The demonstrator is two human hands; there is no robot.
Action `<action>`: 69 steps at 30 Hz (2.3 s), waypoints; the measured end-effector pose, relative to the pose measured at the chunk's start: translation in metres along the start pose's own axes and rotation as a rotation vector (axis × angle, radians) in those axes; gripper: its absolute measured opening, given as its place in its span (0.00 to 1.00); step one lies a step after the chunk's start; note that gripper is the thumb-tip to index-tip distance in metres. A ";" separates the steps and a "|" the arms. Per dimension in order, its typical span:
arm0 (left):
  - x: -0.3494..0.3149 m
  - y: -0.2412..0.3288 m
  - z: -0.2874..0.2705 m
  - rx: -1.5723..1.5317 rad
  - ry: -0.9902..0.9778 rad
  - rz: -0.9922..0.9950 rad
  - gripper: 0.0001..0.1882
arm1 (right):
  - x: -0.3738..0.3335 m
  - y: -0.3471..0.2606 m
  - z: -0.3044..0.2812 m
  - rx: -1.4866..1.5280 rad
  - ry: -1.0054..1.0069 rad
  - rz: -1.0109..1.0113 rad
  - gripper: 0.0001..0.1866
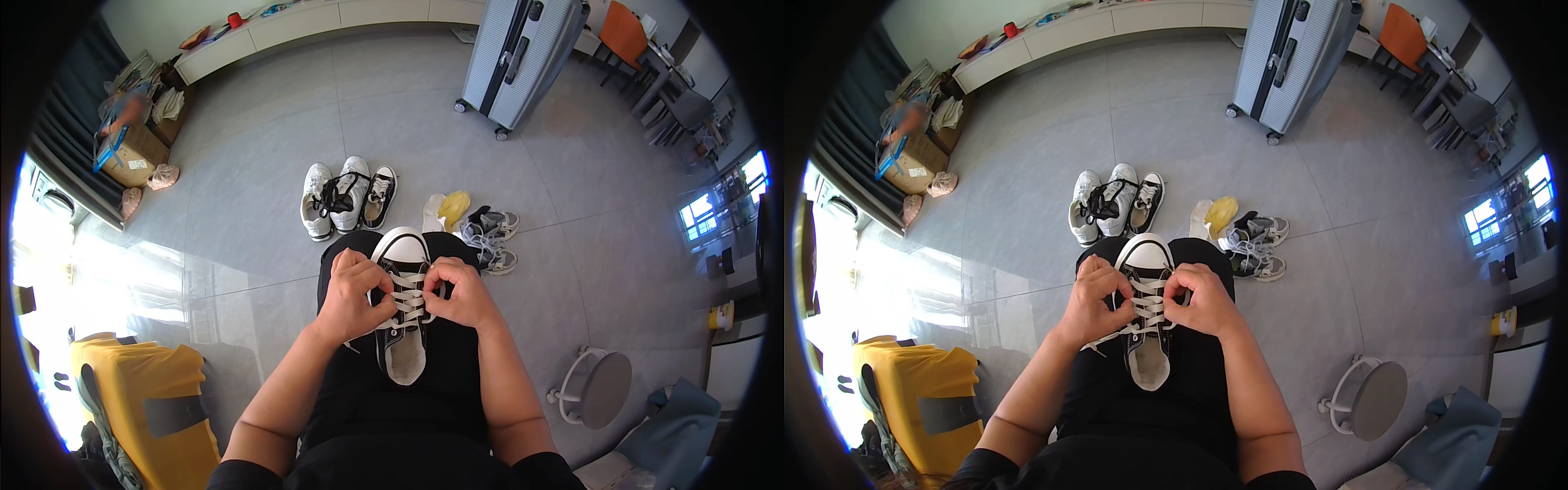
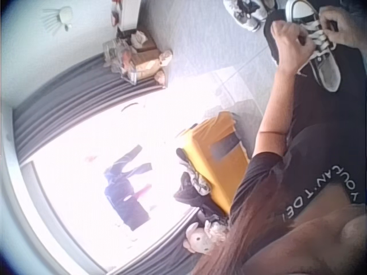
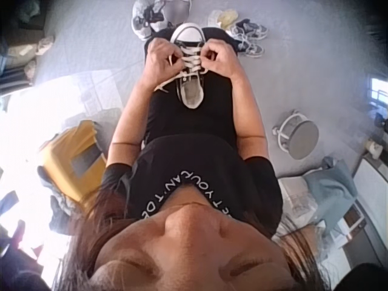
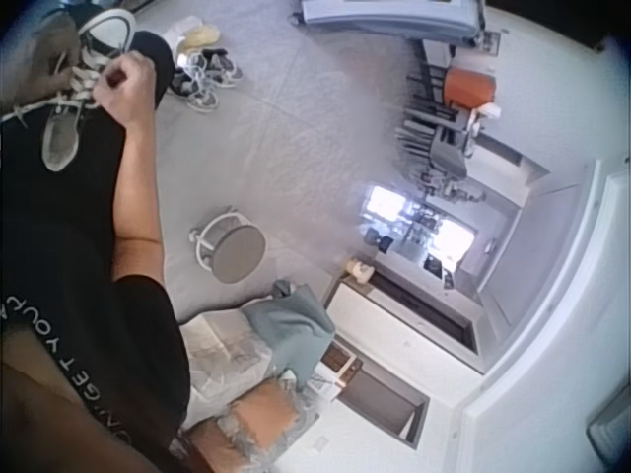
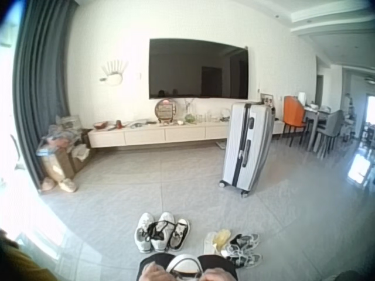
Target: The person laces a black sneaker by threading a white lace through the eyelets and pulling it tight.
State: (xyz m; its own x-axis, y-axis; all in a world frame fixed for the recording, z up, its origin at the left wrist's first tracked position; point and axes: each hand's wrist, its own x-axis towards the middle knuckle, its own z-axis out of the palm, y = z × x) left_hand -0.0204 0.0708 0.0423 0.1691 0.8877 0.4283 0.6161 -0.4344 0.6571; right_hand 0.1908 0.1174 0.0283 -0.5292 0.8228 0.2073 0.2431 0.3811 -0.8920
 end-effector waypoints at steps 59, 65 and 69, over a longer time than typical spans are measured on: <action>-0.003 0.002 -0.001 0.179 0.014 0.051 0.06 | -0.005 -0.014 0.016 -0.423 0.256 -0.260 0.08; -0.003 0.007 -0.001 -0.090 0.057 0.065 0.08 | -0.010 -0.019 0.014 -0.217 0.162 -0.148 0.08; -0.004 0.011 -0.001 -0.192 0.037 0.051 0.08 | -0.015 -0.020 0.015 -0.125 0.096 -0.098 0.06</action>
State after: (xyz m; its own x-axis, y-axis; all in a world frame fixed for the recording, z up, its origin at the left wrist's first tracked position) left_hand -0.0155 0.0625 0.0487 0.1659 0.8594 0.4837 0.4487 -0.5025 0.7390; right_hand 0.1818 0.0917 0.0369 -0.4772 0.8130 0.3337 0.2963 0.5063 -0.8098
